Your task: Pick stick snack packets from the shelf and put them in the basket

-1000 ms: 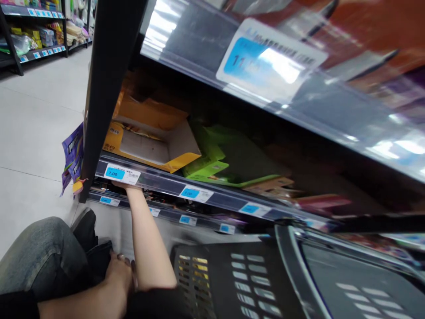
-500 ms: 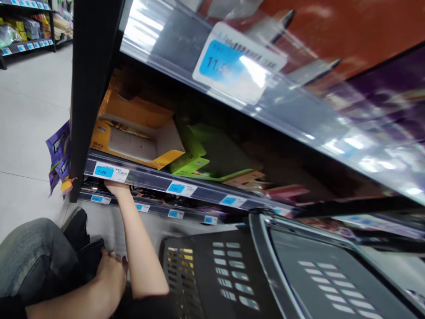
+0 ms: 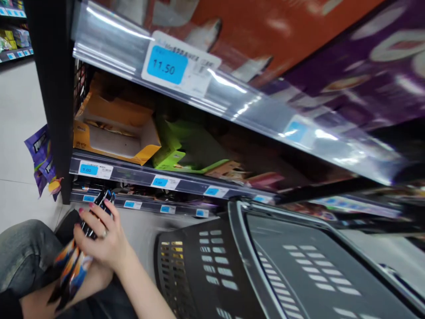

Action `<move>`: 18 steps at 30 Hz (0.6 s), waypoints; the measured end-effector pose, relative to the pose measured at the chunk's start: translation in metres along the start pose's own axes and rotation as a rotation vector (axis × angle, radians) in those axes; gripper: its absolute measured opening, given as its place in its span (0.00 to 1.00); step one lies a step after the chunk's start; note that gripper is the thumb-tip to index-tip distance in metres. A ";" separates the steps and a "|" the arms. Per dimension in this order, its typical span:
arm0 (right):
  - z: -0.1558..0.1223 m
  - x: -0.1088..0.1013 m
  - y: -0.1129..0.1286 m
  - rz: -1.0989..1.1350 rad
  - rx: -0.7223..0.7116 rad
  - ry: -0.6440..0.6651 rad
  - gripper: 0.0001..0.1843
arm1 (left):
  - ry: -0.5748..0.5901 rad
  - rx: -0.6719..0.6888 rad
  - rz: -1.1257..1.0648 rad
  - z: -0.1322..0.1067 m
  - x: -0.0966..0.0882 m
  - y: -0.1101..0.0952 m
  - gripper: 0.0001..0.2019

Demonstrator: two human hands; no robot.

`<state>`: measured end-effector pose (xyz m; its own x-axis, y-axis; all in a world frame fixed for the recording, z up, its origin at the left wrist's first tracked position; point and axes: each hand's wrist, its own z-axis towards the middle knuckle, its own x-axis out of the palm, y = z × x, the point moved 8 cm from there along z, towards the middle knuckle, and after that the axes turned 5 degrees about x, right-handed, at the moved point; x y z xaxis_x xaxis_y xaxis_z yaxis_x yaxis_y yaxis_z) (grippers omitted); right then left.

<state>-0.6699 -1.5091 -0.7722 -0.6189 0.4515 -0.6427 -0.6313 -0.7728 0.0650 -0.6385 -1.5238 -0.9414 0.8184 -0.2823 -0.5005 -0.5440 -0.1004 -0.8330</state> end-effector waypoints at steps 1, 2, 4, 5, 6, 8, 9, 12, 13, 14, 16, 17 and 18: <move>-0.002 -0.020 0.008 -0.022 0.014 -0.025 0.07 | 0.001 -0.062 -0.206 -0.001 -0.004 0.001 0.21; -0.005 -0.035 0.013 -0.052 0.033 -0.019 0.07 | 0.065 -0.135 -0.477 -0.004 -0.005 -0.001 0.20; -0.017 -0.053 0.016 -0.120 0.039 0.083 0.07 | 0.297 -0.248 -1.031 -0.010 -0.005 -0.017 0.16; -0.026 -0.057 0.015 -0.158 0.036 0.150 0.08 | 0.434 -0.269 -1.221 -0.013 -0.008 -0.030 0.17; -0.035 -0.059 0.012 -0.200 0.042 0.216 0.10 | 0.525 -0.250 -1.272 -0.015 -0.014 -0.041 0.20; -0.052 -0.059 0.004 -0.284 0.094 0.324 0.14 | 0.656 -0.255 -1.343 -0.018 -0.021 -0.053 0.29; -0.060 -0.058 0.000 -0.320 0.126 0.367 0.15 | 0.680 -0.257 -1.361 -0.019 -0.021 -0.055 0.30; -0.075 -0.056 -0.005 -0.383 0.255 0.459 0.20 | 0.657 -0.251 -1.423 -0.021 -0.011 -0.050 0.28; -0.079 -0.056 -0.008 -0.380 0.318 0.488 0.24 | 0.633 -0.244 -1.438 -0.022 -0.005 -0.048 0.25; -0.082 -0.058 -0.012 -0.361 0.395 0.521 0.28 | 0.613 -0.235 -1.443 -0.024 0.001 -0.045 0.23; -0.092 -0.062 -0.025 -0.270 0.577 0.616 0.38 | 0.602 -0.271 -1.413 -0.031 0.014 -0.042 0.18; -0.097 -0.064 -0.032 -0.197 0.660 0.672 0.42 | 0.608 -0.314 -1.382 -0.034 0.020 -0.040 0.17; -0.101 -0.067 -0.038 -0.107 0.730 0.723 0.45 | 0.615 -0.371 -1.348 -0.038 0.026 -0.039 0.17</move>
<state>-0.5572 -1.5548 -0.8094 -0.2665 -0.0603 -0.9620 -0.9456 -0.1767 0.2730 -0.6035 -1.5631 -0.9132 0.5756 -0.1183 0.8091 0.4297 -0.7981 -0.4224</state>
